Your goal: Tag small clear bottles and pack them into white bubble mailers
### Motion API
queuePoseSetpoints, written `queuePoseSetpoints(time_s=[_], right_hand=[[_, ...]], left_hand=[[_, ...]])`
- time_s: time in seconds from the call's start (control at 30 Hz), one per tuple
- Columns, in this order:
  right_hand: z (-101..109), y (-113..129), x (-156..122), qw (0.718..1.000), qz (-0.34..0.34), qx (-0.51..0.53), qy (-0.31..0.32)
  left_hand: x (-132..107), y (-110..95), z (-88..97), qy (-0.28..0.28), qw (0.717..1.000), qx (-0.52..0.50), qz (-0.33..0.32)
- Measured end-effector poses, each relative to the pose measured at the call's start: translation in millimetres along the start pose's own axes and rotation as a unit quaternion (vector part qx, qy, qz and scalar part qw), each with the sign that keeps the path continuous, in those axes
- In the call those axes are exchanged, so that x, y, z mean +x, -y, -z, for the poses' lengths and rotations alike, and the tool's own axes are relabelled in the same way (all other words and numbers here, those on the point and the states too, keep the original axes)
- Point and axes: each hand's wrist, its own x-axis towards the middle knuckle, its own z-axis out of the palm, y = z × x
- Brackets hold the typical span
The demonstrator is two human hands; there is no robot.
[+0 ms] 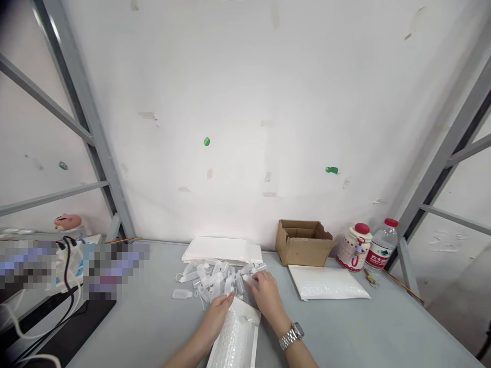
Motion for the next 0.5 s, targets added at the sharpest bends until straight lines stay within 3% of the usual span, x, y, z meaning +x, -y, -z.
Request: queuePoseSetpoints(time_s=[0.1, 0.27, 0.5], right_hand=[[6.4, -3.5, 1.2, 0.985, -0.032, 0.168, -0.006], [17.9, 4.1, 0.4, 0.925, -0.084, 0.370, 0.015], [36.3, 27.3, -9.3, 0.837, -0.124, 0.528, 0.068]], left_hand=[[1.5, 1.1, 0.4, -0.003, 1.000, -0.009, 0.001], [2.5, 2.6, 0.7, -0.003, 1.000, -0.018, -0.004], [0.6, -1.9, 2.7, -0.002, 0.999, -0.044, -0.012]])
